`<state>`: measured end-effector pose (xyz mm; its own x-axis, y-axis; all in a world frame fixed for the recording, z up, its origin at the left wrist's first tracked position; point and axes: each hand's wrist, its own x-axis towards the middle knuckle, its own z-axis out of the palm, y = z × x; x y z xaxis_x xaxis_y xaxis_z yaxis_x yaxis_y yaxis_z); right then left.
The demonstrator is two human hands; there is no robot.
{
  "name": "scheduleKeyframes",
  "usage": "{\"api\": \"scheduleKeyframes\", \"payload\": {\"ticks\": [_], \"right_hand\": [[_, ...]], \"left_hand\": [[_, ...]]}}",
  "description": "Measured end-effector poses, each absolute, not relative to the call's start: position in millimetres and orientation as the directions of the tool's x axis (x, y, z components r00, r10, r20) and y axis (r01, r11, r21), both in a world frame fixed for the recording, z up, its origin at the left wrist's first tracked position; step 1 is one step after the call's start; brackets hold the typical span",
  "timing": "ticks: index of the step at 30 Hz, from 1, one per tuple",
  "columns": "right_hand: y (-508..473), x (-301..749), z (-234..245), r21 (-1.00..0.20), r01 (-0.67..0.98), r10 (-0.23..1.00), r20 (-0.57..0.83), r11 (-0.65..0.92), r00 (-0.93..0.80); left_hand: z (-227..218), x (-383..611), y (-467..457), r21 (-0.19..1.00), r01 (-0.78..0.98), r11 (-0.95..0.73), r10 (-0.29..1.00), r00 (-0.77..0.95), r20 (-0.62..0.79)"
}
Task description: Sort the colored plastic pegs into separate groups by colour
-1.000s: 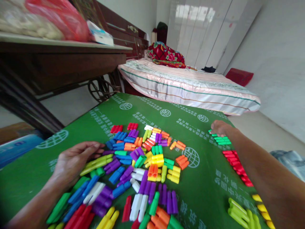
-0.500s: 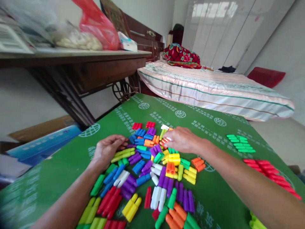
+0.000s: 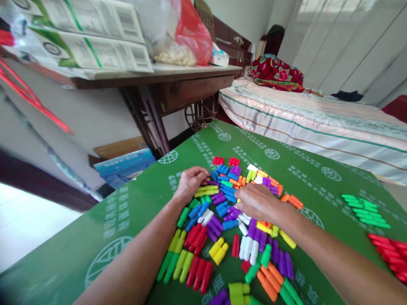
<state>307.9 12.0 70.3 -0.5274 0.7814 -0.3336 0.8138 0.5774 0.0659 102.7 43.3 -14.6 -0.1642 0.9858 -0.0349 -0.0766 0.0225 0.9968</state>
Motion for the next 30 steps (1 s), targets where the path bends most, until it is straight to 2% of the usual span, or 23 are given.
{"api": "scheduleKeyframes", "payload": {"ticks": [6, 8, 16, 21, 25, 27, 30], "right_hand": [[-16, 270, 81, -0.128, 0.727, 0.695, -0.223, 0.674, -0.684], [-27, 252, 82, -0.153, 0.677, 0.652, -0.185, 0.72, -0.735], [-84, 210, 63, -0.108, 0.395, 0.369, -0.198, 0.912, -0.908], [-113, 207, 48, -0.025, 0.357, 0.346, -0.195, 0.934, -0.918], [-119, 214, 46, -0.041, 0.395, 0.387, -0.124, 0.918, -0.914], [-116, 222, 47, -0.148, 0.472, 0.467, -0.065, 0.869, -0.882], [-102, 240, 50, -0.523, 0.563, 0.637, -0.048, 0.64, -0.769]], "left_hand": [[-14, 104, 42, 0.991, -0.134, 0.013, 0.987, -0.155, -0.034], [-13, 104, 42, 0.989, -0.146, 0.014, 0.988, -0.148, -0.036], [-12, 103, 41, 0.985, -0.173, 0.024, 0.989, -0.138, -0.049], [-13, 103, 42, 0.984, -0.177, 0.027, 0.99, -0.133, -0.051], [-15, 103, 43, 0.985, -0.173, 0.027, 0.99, -0.135, -0.051], [-15, 103, 43, 0.985, -0.169, 0.025, 0.989, -0.137, -0.049], [-15, 103, 43, 0.987, -0.157, 0.022, 0.989, -0.142, -0.045]]}}
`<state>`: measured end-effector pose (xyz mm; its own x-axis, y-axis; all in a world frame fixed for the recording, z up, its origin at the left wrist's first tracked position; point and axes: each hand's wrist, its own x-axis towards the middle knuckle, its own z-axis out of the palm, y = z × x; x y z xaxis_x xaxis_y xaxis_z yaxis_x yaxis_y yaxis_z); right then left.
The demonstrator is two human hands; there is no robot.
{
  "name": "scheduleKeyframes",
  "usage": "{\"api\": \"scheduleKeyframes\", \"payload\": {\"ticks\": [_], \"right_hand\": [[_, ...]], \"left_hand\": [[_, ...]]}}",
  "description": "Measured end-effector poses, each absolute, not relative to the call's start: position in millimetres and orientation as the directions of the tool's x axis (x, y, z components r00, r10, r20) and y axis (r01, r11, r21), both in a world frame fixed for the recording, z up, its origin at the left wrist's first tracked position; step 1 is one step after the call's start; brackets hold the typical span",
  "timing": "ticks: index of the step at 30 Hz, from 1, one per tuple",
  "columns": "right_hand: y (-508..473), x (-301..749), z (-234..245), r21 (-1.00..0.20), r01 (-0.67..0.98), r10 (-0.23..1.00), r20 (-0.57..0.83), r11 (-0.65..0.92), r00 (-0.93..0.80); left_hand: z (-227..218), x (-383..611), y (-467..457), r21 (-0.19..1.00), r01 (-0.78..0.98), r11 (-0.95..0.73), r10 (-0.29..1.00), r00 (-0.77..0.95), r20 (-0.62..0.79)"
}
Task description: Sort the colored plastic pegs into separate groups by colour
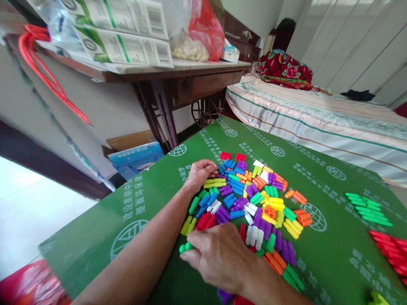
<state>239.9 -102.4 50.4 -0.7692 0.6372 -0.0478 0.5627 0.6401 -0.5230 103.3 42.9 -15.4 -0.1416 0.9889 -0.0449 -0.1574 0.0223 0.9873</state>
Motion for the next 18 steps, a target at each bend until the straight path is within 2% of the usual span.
{"api": "scheduleKeyframes", "payload": {"ticks": [2, 3, 5, 6, 8, 10, 13, 15, 18], "right_hand": [[-91, 257, 51, -0.775, 0.534, 0.75, -0.122, 0.337, -0.65], [-85, 266, 51, -0.853, 0.494, 0.79, -0.181, 0.17, -0.585], [-75, 285, 48, -0.91, 0.407, 0.835, -0.287, -0.083, -0.47], [-70, 295, 47, -0.913, 0.383, 0.855, -0.308, -0.142, -0.417], [-63, 313, 42, -0.907, 0.405, 0.908, -0.263, -0.117, -0.325], [-58, 328, 38, -0.841, 0.539, 0.964, -0.103, 0.047, -0.246], [-54, 343, 34, -0.545, 0.798, 0.966, 0.122, 0.258, -0.228], [-53, 349, 32, -0.345, 0.892, 0.955, 0.157, 0.293, -0.253], [-53, 358, 33, -0.22, 0.929, 0.95, 0.164, 0.297, -0.265]], "left_hand": [[-15, 103, 43, 0.989, -0.148, 0.019, 0.989, -0.145, -0.041], [-14, 103, 42, 0.989, -0.144, 0.017, 0.989, -0.145, -0.038], [-13, 102, 42, 0.99, -0.14, 0.011, 0.989, -0.141, -0.031], [-12, 101, 42, 0.991, -0.137, 0.009, 0.99, -0.139, -0.028], [-9, 100, 43, 0.993, -0.121, 0.007, 0.99, -0.139, -0.024], [-6, 99, 44, 0.995, -0.1, 0.005, 0.99, -0.14, -0.019], [-2, 97, 47, 0.997, -0.066, 0.031, 0.987, -0.154, -0.041], [1, 97, 50, 0.998, -0.048, 0.042, 0.984, -0.173, -0.05], [4, 97, 52, 0.997, -0.024, 0.075, 0.982, -0.171, -0.077]]}}
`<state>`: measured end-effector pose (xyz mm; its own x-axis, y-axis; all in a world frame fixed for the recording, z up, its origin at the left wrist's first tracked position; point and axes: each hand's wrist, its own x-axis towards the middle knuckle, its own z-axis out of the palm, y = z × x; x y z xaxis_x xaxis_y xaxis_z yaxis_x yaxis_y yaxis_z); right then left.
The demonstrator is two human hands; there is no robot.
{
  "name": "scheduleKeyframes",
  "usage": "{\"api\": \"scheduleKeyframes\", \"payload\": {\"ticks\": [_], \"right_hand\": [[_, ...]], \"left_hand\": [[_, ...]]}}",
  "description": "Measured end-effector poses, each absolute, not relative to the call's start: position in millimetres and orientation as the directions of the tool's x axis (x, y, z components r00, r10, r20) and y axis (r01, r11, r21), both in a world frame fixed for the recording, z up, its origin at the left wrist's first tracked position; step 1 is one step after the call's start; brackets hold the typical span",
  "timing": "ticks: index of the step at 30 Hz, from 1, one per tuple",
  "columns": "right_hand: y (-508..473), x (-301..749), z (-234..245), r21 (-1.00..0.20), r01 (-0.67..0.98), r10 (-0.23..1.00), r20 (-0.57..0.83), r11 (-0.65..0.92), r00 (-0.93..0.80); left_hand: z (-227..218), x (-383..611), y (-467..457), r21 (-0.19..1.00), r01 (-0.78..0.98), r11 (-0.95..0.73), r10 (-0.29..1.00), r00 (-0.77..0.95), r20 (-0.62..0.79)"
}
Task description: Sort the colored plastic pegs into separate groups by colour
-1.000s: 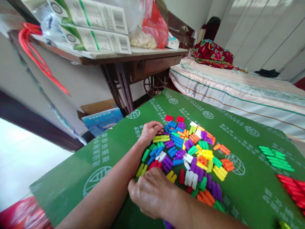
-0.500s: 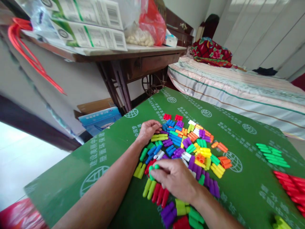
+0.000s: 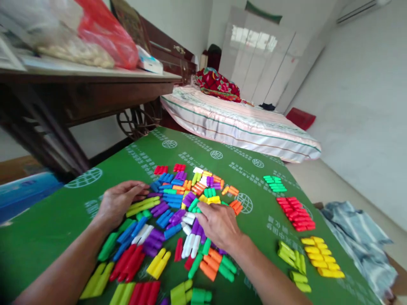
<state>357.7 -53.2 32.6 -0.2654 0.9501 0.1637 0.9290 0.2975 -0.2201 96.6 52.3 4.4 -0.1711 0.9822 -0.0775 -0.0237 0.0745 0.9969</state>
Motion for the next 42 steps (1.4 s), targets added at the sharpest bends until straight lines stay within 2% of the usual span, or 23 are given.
{"api": "scheduleKeyframes", "payload": {"ticks": [4, 10, 13, 17, 23, 31, 33, 34, 36, 39, 40, 42], "right_hand": [[-52, 383, 36, -0.155, 0.96, 0.963, 0.174, 0.235, -0.207], [-40, 448, 34, 0.08, 0.993, 0.994, 0.063, -0.09, 0.085], [-38, 475, 26, 0.175, 0.966, 0.981, -0.005, -0.19, 0.194], [-47, 499, 18, 0.187, 0.967, 0.976, -0.101, -0.174, 0.195], [-52, 519, 26, 0.035, 0.982, 0.961, -0.204, -0.184, 0.187], [-42, 509, 41, 0.176, 0.984, 0.95, -0.301, -0.031, 0.083], [-42, 510, 43, 0.114, 0.993, 0.96, -0.278, -0.014, 0.046], [-42, 512, 42, 0.038, 0.999, 0.965, -0.262, -0.015, 0.024], [-42, 520, 39, -0.194, 0.979, 0.966, -0.258, -0.055, 0.004], [-40, 537, 31, -0.542, 0.814, 0.948, -0.317, -0.207, 0.03], [-39, 542, 28, -0.609, 0.749, 0.939, -0.34, -0.26, 0.05], [-37, 552, 24, -0.666, 0.666, 0.922, -0.378, -0.336, 0.087]], "left_hand": [[8, 97, 52, 0.994, 0.004, 0.111, 0.977, -0.186, -0.109], [11, 98, 52, 0.989, -0.023, 0.143, 0.97, -0.197, -0.144], [10, 97, 53, 0.991, -0.029, 0.128, 0.971, -0.201, -0.131], [9, 97, 54, 0.992, -0.021, 0.125, 0.97, -0.207, -0.126], [13, 99, 52, 0.989, 0.002, 0.145, 0.968, -0.205, -0.141], [13, 98, 52, 0.992, 0.0, 0.124, 0.966, -0.227, -0.121], [13, 98, 53, 0.991, 0.004, 0.134, 0.965, -0.226, -0.13], [12, 98, 53, 0.99, 0.003, 0.14, 0.965, -0.223, -0.136], [12, 98, 54, 0.99, -0.003, 0.144, 0.964, -0.223, -0.141], [11, 98, 54, 0.991, -0.006, 0.131, 0.965, -0.228, -0.129], [11, 98, 54, 0.992, -0.004, 0.125, 0.965, -0.231, -0.123], [11, 98, 53, 0.993, 0.005, 0.119, 0.966, -0.231, -0.115]]}}
